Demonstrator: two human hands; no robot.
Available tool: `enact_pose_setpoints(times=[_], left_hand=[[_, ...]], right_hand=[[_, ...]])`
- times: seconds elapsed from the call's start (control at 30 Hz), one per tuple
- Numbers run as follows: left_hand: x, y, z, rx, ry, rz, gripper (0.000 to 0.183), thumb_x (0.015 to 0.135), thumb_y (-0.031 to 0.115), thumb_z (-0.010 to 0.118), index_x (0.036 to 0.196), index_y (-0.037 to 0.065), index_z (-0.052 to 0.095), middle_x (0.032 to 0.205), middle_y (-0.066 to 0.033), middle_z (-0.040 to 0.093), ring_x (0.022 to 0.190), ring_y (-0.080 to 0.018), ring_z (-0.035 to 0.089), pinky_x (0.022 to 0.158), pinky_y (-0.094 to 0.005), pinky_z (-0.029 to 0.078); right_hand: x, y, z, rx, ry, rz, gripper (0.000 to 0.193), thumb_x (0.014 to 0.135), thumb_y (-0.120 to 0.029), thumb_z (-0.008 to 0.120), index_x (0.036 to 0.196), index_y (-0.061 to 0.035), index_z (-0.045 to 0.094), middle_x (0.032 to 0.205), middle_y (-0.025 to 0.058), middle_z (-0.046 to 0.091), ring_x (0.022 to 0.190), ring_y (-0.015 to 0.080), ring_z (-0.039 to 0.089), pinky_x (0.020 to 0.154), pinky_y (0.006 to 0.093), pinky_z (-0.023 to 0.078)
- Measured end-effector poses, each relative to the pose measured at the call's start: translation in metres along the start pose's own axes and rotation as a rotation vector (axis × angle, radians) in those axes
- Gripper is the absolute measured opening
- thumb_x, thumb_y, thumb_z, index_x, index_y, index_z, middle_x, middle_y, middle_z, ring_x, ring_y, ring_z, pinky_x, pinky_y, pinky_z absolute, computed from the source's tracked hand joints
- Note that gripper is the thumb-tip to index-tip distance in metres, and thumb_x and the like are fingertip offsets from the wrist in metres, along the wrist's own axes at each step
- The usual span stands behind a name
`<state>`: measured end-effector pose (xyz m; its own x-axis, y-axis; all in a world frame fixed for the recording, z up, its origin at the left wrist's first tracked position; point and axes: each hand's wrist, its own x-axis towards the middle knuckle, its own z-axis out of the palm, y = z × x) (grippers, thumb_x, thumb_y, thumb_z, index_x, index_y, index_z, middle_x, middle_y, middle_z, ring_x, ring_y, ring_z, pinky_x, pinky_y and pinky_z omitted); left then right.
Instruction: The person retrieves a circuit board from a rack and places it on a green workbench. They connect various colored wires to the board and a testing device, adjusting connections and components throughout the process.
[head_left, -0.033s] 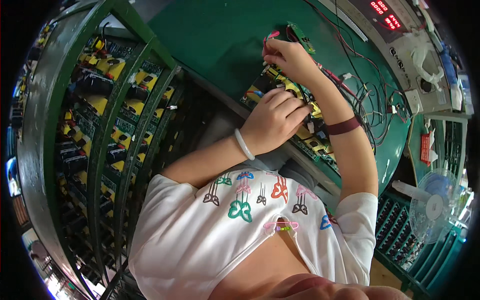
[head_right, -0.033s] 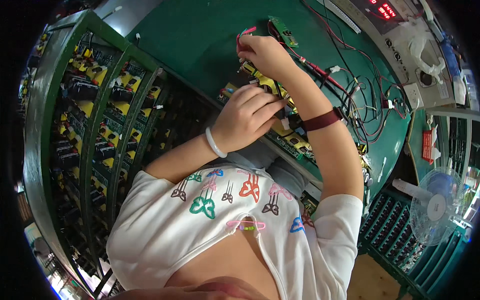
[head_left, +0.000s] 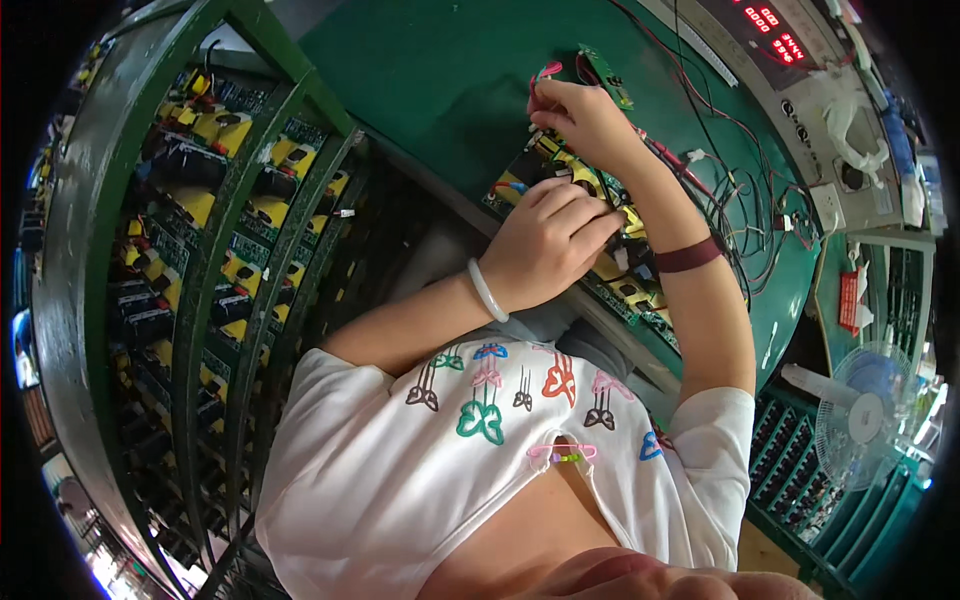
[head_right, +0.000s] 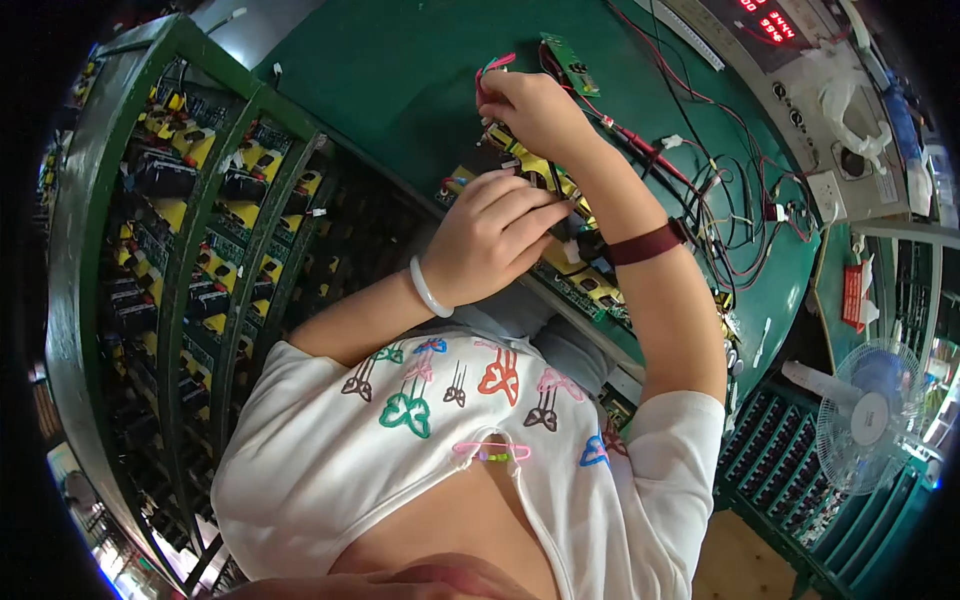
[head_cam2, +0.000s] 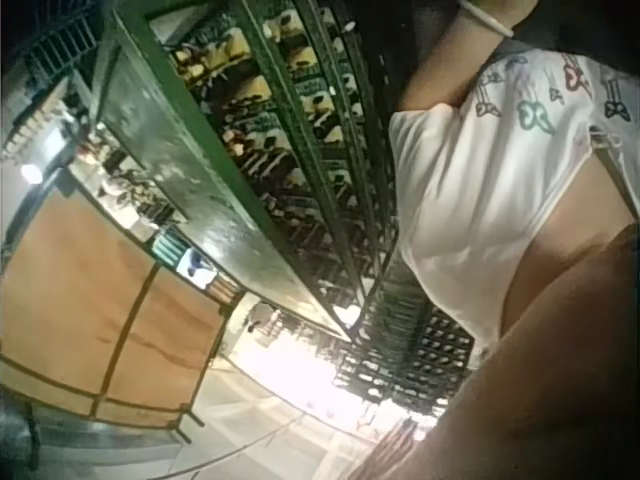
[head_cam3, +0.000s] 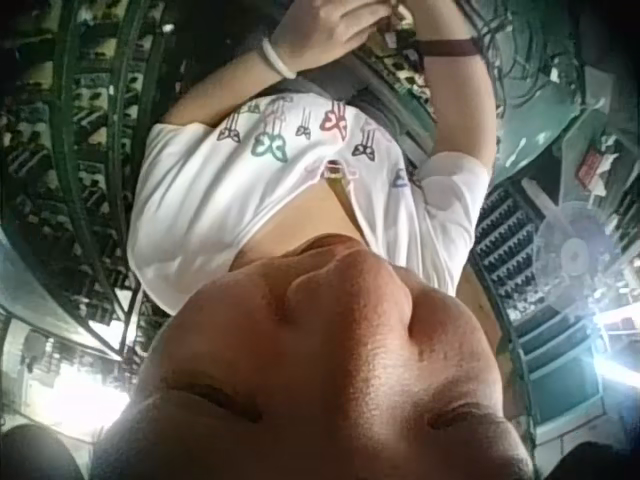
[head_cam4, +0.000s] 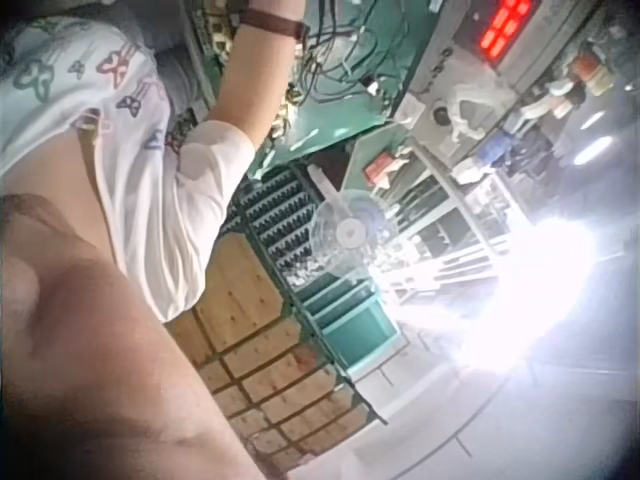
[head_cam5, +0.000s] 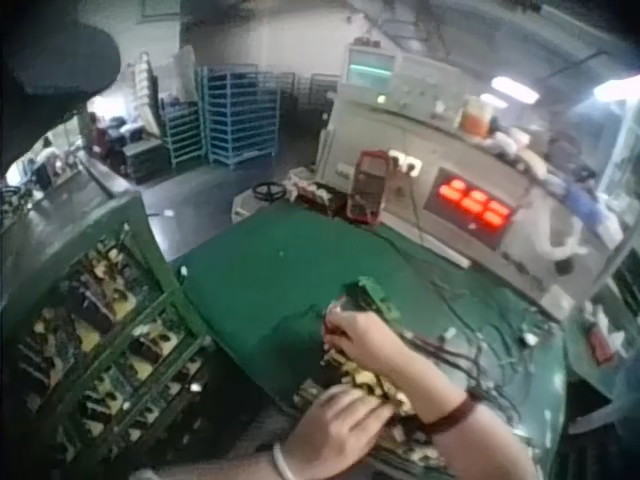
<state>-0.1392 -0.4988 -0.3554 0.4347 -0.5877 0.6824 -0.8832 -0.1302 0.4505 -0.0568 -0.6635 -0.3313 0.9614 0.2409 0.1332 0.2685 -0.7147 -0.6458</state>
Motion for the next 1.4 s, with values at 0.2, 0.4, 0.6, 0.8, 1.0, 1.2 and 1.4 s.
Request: enact_pose_setpoints(times=[0.2,0.4,0.6,0.8,1.0,1.2,1.4], left_hand=[[-0.009,-0.017,-0.019,-0.032,0.224,-0.124,0.031,0.081,0.003,0.068,0.112,0.005,0.067,0.109,-0.0094,0.064,0.100,-0.0312,0.061,0.088,-0.0435,0.049],[-0.027,-0.046,-0.030,-0.052,0.201,-0.334,0.027,0.097,0.009,0.056,0.121,-0.002,0.053,0.123,-0.0191,0.062,0.112,-0.0359,0.059,0.099,-0.0424,0.045],[-0.030,-0.059,-0.023,-0.236,0.227,-0.390,0.024,0.099,0.012,0.052,0.119,-0.002,0.051,0.117,-0.0196,0.062,0.106,-0.0381,0.057,0.095,-0.0449,0.044],[-0.031,-0.064,-0.018,-0.368,0.123,-0.487,0.025,0.103,0.007,0.048,0.125,-0.004,0.047,0.127,-0.0197,0.061,0.120,-0.0270,0.059,0.103,-0.0363,0.043],[-0.030,-0.068,-0.018,-0.429,0.085,-0.500,0.026,0.102,0.007,0.048,0.126,-0.005,0.047,0.129,-0.0200,0.061,0.120,-0.0249,0.059,0.104,-0.0356,0.043],[-0.022,-0.060,-0.021,-0.686,0.172,-0.494,0.023,0.098,0.005,0.052,0.119,-0.003,0.051,0.116,-0.0178,0.061,0.112,-0.0287,0.060,0.100,-0.0382,0.046],[-0.027,-0.059,-0.021,-0.580,0.025,-0.473,0.029,0.103,0.009,0.046,0.128,-0.004,0.047,0.127,-0.0178,0.060,0.122,-0.0258,0.058,0.106,-0.0361,0.042]], right_hand=[[0.000,0.006,-0.004,-0.096,-0.059,-0.138,0.011,0.086,-0.001,0.067,0.095,0.0014,0.062,0.085,0.0134,0.070,0.080,0.0284,0.069,0.073,0.0349,0.053],[0.001,0.007,-0.004,-0.061,-0.042,-0.177,0.009,0.084,-0.005,0.068,0.092,-0.0018,0.067,0.081,0.0150,0.069,0.076,0.0344,0.068,0.069,0.0420,0.053],[-0.004,0.006,-0.002,-0.238,0.048,-0.170,0.016,0.081,-0.013,0.075,0.090,-0.0013,0.069,0.081,0.0119,0.072,0.075,0.0321,0.070,0.070,0.0414,0.055],[-0.005,0.006,-0.004,-0.134,0.028,-0.061,0.014,0.080,-0.013,0.076,0.088,-0.0017,0.070,0.082,0.0129,0.073,0.075,0.0303,0.071,0.070,0.0381,0.055],[-0.002,0.010,-0.008,-0.055,-0.057,-0.015,0.015,0.080,-0.012,0.076,0.089,-0.0008,0.070,0.084,0.0121,0.074,0.079,0.0263,0.072,0.073,0.0355,0.056],[0.002,0.013,-0.011,0.020,-0.093,0.007,0.016,0.080,-0.011,0.077,0.087,-0.0001,0.068,0.084,0.0111,0.074,0.080,0.0228,0.073,0.075,0.0347,0.056],[0.000,0.014,-0.008,0.006,-0.025,0.037,0.021,0.078,-0.009,0.079,0.088,0.0002,0.064,0.080,0.0113,0.071,0.077,0.0233,0.071,0.072,0.0342,0.055]])
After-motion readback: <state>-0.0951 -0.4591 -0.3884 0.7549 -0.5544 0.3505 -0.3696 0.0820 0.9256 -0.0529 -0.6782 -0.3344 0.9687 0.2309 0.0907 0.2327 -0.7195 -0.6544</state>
